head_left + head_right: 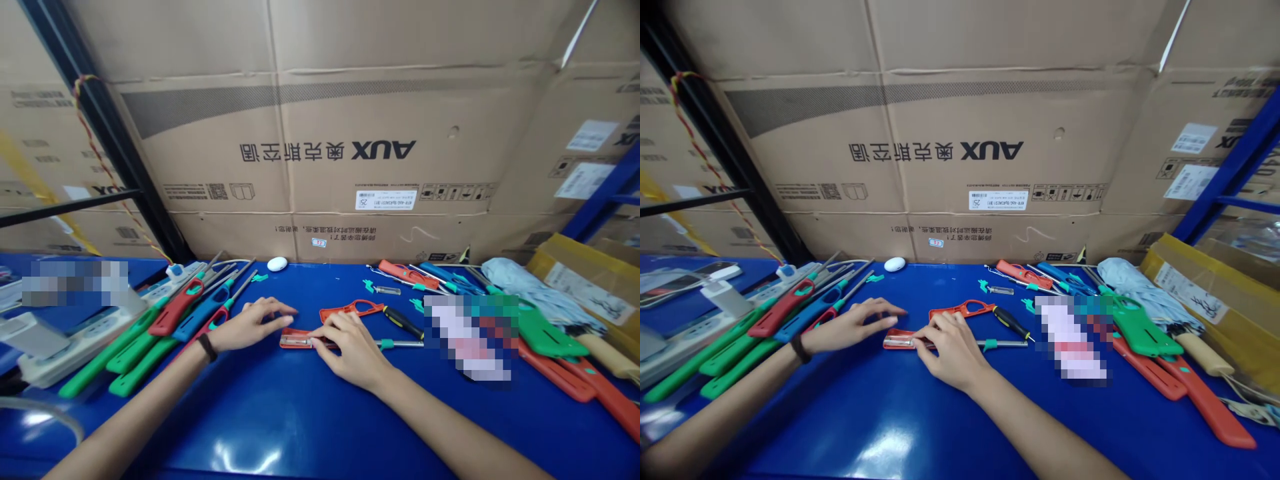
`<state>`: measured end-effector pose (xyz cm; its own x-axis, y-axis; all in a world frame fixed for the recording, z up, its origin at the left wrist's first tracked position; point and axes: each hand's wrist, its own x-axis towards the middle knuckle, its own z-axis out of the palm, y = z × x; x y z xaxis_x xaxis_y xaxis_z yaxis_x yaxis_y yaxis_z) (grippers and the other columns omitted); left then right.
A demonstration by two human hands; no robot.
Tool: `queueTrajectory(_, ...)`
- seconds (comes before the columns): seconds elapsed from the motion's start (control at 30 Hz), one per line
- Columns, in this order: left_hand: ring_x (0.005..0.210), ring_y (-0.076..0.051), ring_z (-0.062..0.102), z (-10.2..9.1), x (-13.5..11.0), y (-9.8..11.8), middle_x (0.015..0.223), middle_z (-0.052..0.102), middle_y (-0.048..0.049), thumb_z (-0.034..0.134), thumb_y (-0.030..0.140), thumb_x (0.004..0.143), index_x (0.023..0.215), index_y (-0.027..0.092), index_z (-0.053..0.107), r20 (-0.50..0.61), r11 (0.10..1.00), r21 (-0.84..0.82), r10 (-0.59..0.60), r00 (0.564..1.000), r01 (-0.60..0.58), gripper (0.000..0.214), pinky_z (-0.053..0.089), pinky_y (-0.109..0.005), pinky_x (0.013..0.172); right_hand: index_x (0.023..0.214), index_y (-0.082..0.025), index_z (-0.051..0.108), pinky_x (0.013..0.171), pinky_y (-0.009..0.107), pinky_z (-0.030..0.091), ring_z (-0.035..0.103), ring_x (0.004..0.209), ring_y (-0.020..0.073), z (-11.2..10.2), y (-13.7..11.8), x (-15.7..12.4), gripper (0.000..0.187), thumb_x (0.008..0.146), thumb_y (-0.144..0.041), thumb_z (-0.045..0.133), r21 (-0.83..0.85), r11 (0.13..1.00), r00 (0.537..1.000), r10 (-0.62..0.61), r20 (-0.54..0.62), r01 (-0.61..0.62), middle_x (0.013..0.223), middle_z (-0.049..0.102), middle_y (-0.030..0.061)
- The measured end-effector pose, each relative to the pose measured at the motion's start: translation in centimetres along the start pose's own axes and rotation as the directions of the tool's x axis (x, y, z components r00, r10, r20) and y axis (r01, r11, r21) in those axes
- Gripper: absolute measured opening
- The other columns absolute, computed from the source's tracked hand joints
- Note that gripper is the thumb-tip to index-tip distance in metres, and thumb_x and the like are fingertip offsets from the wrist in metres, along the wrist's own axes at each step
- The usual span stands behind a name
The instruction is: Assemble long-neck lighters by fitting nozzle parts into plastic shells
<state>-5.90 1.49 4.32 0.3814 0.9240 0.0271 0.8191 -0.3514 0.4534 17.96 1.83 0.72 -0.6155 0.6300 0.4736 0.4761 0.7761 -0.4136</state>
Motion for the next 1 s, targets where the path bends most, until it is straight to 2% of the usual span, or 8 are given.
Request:
queueTrajectory(0.13, 0.106, -0.024, 0.055, -2.2, 0.5, -2.5, 0.110, 0.066, -0.0060, 0.039, 0.052, 0.089, 0.105, 0.020, 0.065, -0.252, 0.998, -0.025, -0.068, 0.965, 0.064, 0.044, 0.039, -0.036, 0.095, 0.097, -0.021, 0.065, 0.082, 0.035, 0.038, 0.055, 0.087, 0.0177, -0.4, 0.0, 0.0, 0.019, 0.091, -0.026, 0.048, 0.009, 1.000, 0.998, -0.026, -0.056, 0.027, 0.091, 0.064, 0.0046)
queueTrajectory(0.23, 0.099, -0.024, 0.058, -3.9, 0.2, -2.8, 0.105, 0.067, -0.0065, 0.045, 0.053, 0.086, 0.100, 0.019, 0.066, -0.338, 0.996, 0.024, -0.078, 0.938, 0.091, 0.042, 0.043, -0.036, 0.089, 0.099, -0.022, 0.066, 0.085, 0.034, 0.039, 0.054, 0.090, 0.0179, -0.5, -0.2, 0.0, 0.018, 0.090, -0.025, 0.050, -0.012, 0.993, 0.993, -0.121, 0.016, 0.121, 0.095, 0.062, 0.0047)
queueTrajectory(0.33, 0.093, -0.020, 0.059, -3.7, -1.0, -1.0, 0.098, 0.067, -0.0034, 0.053, 0.047, 0.085, 0.093, 0.022, 0.068, -0.141, 0.997, 0.037, 0.071, 0.987, -0.066, 0.030, 0.043, -0.033, 0.089, 0.112, -0.023, 0.060, 0.089, 0.035, 0.039, 0.053, 0.098, 0.0192, -0.1, -0.4, 0.0, 0.025, 0.089, -0.027, 0.053, -0.005, 0.989, 0.986, -0.147, 0.077, 0.148, 0.105, 0.061, 0.0045)
queueTrajectory(0.4, 0.094, -0.020, 0.059, -2.4, -1.8, 0.4, 0.101, 0.065, -0.0035, 0.058, 0.045, 0.082, 0.102, 0.024, 0.067, 0.010, 0.993, 0.016, 0.114, 0.993, -0.114, 0.030, 0.044, -0.033, 0.088, 0.113, -0.023, 0.058, 0.090, 0.035, 0.039, 0.052, 0.100, 0.0199, 0.4, -0.5, 0.1, 0.026, 0.089, -0.029, 0.053, 0.000, 0.995, 0.992, -0.101, 0.071, 0.101, 0.107, 0.060, 0.0051)
queueTrajectory(0.5, 0.107, -0.025, 0.052, 0.2, -2.4, 1.6, 0.115, 0.058, -0.0065, 0.068, 0.047, 0.073, 0.120, 0.028, 0.057, -0.040, 0.996, 0.041, 0.082, 0.996, -0.080, 0.051, 0.038, -0.040, 0.094, 0.103, -0.022, 0.061, 0.089, 0.035, 0.041, 0.052, 0.099, 0.0202, 1.2, -0.5, 0.4, 0.019, 0.088, -0.031, 0.054, -0.002, 0.999, 0.997, -0.042, 0.060, 0.042, 0.102, 0.059, 0.0058)
queueTrajectory(0.6, 0.104, -0.024, 0.052, 1.9, -2.1, 1.7, 0.111, 0.058, -0.0064, 0.063, 0.042, 0.080, 0.112, 0.025, 0.061, -0.045, 0.994, 0.023, 0.111, 0.993, -0.110, 0.035, 0.038, -0.039, 0.092, 0.094, -0.021, 0.061, 0.086, 0.034, 0.043, 0.052, 0.093, 0.0193, 1.7, -0.4, 0.8, 0.013, 0.087, -0.031, 0.056, 0.019, 1.000, 0.998, -0.003, 0.065, 0.002, 0.095, 0.057, 0.0048)
queueTrajectory(0.7, 0.098, -0.021, 0.053, 2.4, -1.7, 1.5, 0.103, 0.059, -0.0048, 0.060, 0.038, 0.084, 0.105, 0.024, 0.063, -0.038, 0.988, -0.004, 0.155, 0.987, -0.155, 0.026, 0.038, -0.035, 0.089, 0.088, -0.020, 0.062, 0.083, 0.033, 0.043, 0.051, 0.091, 0.0187, 1.8, -0.4, 1.1, 0.013, 0.085, -0.032, 0.059, 0.041, 0.999, 0.998, 0.016, 0.068, -0.018, 0.092, 0.057, 0.0041)
queueTrajectory(1.0, 0.098, -0.021, 0.051, 2.9, -1.8, 0.9, 0.105, 0.057, -0.0036, 0.059, 0.036, 0.085, 0.110, 0.027, 0.061, -0.063, 0.981, -0.012, 0.191, 0.979, -0.192, 0.027, 0.036, -0.035, 0.089, 0.084, -0.019, 0.061, 0.084, 0.035, 0.041, 0.053, 0.090, 0.0190, 1.3, -0.7, 1.2, 0.010, 0.085, -0.029, 0.059, 0.046, 0.999, 0.997, 0.014, 0.075, -0.018, 0.090, 0.060, 0.0037)
